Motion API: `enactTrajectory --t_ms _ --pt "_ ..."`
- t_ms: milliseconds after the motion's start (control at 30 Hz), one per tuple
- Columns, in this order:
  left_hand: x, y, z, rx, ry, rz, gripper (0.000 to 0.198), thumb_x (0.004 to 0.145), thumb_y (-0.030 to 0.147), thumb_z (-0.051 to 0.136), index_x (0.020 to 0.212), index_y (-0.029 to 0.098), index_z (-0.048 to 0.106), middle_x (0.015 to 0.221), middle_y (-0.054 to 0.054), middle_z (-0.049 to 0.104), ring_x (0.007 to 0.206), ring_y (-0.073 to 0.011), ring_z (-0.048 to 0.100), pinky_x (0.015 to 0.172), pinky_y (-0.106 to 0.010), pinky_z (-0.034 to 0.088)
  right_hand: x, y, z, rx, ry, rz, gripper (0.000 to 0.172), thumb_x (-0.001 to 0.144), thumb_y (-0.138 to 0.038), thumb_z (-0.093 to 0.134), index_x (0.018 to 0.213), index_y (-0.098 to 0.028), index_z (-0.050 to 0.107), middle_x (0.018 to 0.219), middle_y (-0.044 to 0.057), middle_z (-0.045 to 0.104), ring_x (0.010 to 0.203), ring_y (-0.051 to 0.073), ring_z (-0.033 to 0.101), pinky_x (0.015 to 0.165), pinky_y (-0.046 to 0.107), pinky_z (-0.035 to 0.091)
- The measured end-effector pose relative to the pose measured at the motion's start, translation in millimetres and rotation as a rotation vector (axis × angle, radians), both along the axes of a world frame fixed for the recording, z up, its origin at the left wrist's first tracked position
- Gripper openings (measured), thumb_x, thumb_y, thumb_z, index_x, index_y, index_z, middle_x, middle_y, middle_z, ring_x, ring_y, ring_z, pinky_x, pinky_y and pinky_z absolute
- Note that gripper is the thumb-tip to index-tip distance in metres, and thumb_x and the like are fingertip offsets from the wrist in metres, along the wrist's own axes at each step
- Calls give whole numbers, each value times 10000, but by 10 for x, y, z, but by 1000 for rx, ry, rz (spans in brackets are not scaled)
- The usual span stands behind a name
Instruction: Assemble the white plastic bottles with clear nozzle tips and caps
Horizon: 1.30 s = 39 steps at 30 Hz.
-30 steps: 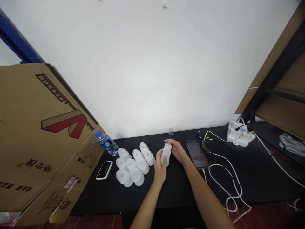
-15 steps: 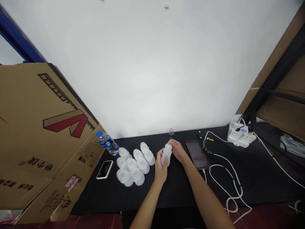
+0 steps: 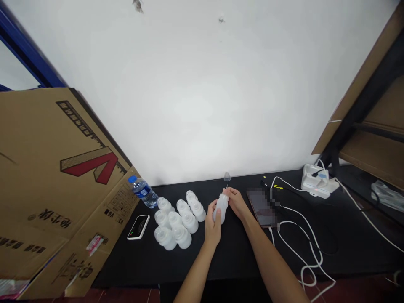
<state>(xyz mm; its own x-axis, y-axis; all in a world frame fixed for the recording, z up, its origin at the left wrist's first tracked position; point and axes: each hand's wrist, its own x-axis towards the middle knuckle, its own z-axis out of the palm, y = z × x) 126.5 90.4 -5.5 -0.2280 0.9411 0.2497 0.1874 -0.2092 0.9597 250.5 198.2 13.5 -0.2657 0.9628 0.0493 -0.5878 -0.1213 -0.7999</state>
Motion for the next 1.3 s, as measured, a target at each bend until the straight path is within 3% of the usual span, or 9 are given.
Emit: enactTrajectory --t_ms 133,200,600,800,933,1067,1200,1300 --pt "-19 24 -48 5 0 -2 549 1089 597 472 1444 209 631 1464 -140 673 1378 -327 616 1194 -488 443 29 -23 31 6 -42 84 431 756 -573 945 888 -173 854 761 37 671 710 169 537 669 312 424" --pt "-26 43 -80 -1 8 6 559 1077 594 505 1459 206 633 1487 -147 664 1404 -337 605 1216 -507 431 35 -17 23 17 -69 90 436 758 -566 942 917 -165 876 785 50 688 734 178 548 691 322 429" --pt "-30 101 -147 131 267 99 529 1066 457 585 1524 192 598 1389 -171 691 1308 -322 668 1142 -503 525 -11 86 -151 20 -108 -100 411 692 -511 987 627 -182 750 660 -10 579 639 129 418 646 309 337" --pt "-26 100 -128 178 314 157 532 1031 441 647 1502 193 630 1325 -176 724 1247 -335 703 1090 -512 560 -34 93 -174 3 -116 -107 409 693 -514 984 635 -183 750 620 -16 568 608 124 387 618 306 317" --pt "-22 89 -102 147 268 153 546 1028 471 647 1499 195 635 1350 -178 720 1276 -344 690 1120 -524 537 -36 92 -154 -12 -111 -88 396 680 -519 988 650 -187 774 630 -7 609 611 127 406 623 305 330" --pt "-18 64 -99 61 115 112 527 1067 545 550 1434 190 681 1435 -167 702 1359 -350 649 1190 -548 484 -7 58 -88 -23 -97 -32 427 690 -573 972 784 -175 850 723 37 695 656 150 497 651 314 386" --pt "-15 50 -110 -23 -37 43 611 1059 635 504 1432 187 687 1335 -160 758 1223 -353 729 1067 -526 586 33 15 -30 -19 -53 75 431 736 -555 952 910 -167 879 790 64 737 719 184 585 698 333 440" --pt "-24 61 -111 10 11 42 607 1052 625 531 1446 189 683 1425 -160 717 1350 -354 663 1176 -531 509 36 14 -27 -44 -34 60 409 688 -521 991 852 -166 870 792 67 750 722 185 596 706 336 443"
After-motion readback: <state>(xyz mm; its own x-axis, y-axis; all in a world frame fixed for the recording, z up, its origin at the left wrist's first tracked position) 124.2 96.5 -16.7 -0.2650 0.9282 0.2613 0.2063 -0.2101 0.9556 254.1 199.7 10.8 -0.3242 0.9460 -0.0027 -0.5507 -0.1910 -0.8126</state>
